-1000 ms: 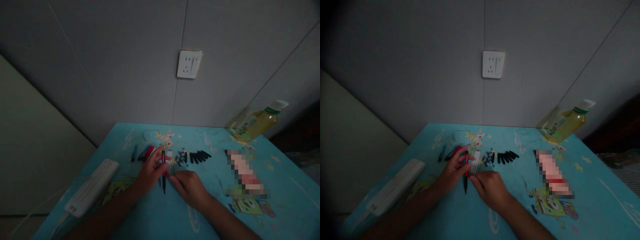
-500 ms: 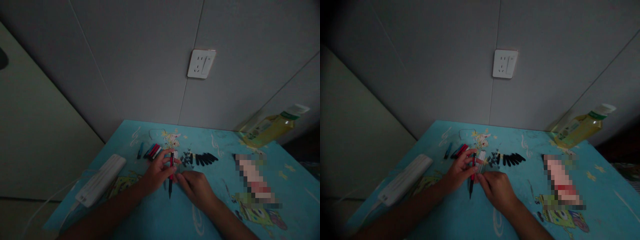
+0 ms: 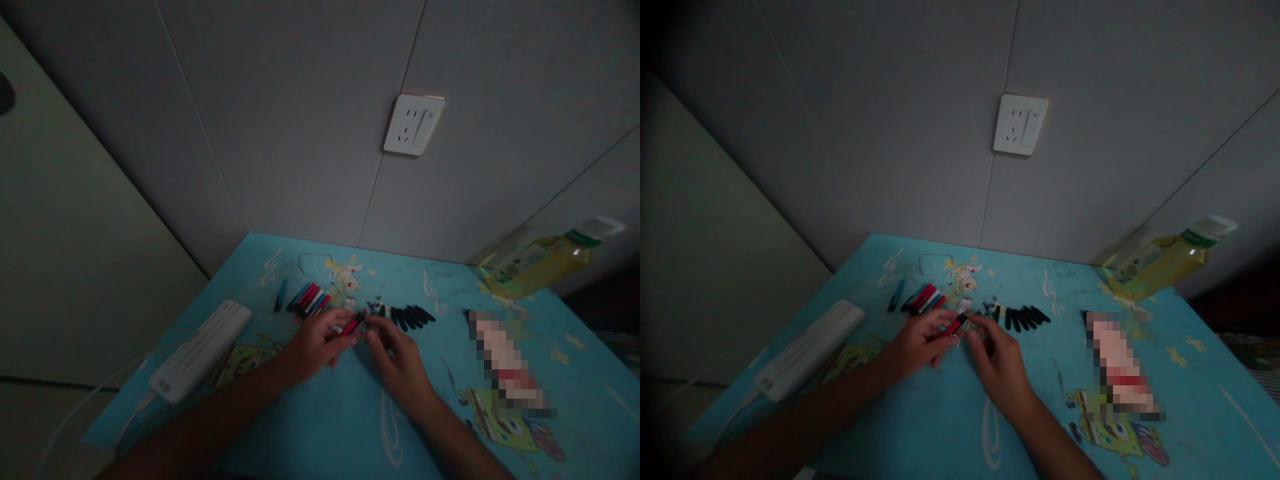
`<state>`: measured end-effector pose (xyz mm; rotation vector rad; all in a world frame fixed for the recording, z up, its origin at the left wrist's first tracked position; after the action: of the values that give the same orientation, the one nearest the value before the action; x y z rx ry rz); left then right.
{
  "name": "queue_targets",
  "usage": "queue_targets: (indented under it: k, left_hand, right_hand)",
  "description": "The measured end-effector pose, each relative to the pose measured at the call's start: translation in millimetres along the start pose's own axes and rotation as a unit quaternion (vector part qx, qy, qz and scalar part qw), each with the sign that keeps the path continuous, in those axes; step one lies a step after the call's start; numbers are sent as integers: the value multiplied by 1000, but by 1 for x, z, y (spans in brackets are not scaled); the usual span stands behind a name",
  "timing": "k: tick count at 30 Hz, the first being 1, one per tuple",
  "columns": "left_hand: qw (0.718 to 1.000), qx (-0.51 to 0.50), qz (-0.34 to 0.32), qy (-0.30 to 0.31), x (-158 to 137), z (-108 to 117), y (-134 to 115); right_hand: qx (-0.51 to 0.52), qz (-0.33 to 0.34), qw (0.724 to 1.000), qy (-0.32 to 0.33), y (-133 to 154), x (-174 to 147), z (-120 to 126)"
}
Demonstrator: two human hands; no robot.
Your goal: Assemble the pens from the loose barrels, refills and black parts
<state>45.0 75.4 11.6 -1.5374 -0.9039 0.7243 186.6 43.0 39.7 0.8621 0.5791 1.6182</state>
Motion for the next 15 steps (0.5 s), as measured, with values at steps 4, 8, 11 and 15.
queue_targets:
  k: [4, 8, 11, 15]
  left_hand:
    - [986, 150, -71, 32, 0, -5, -16]
    - [959, 249, -128, 50, -5, -11, -33]
    - [934, 325, -140, 57, -5, -10, -35]
    - [894, 411, -166, 66, -5, -9, -30]
  right_hand:
    - [37, -14, 999, 10, -8, 2, 2]
    - [62, -27, 998, 11, -12, 3, 6]
    - [79, -41, 996, -11, -15, 4, 14]
    - [98, -51, 994, 4, -16, 6, 18]
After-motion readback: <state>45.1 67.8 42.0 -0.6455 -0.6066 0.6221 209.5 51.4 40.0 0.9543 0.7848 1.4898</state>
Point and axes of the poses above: each hand's wrist, its own x-axis towards the middle knuckle, its own z-axis out of the back of the hand, y = z × x, the point moved 9 cm from there along x, towards the middle knuckle, and after that the axes turned 10 degrees about -x, right-handed, at the moved point
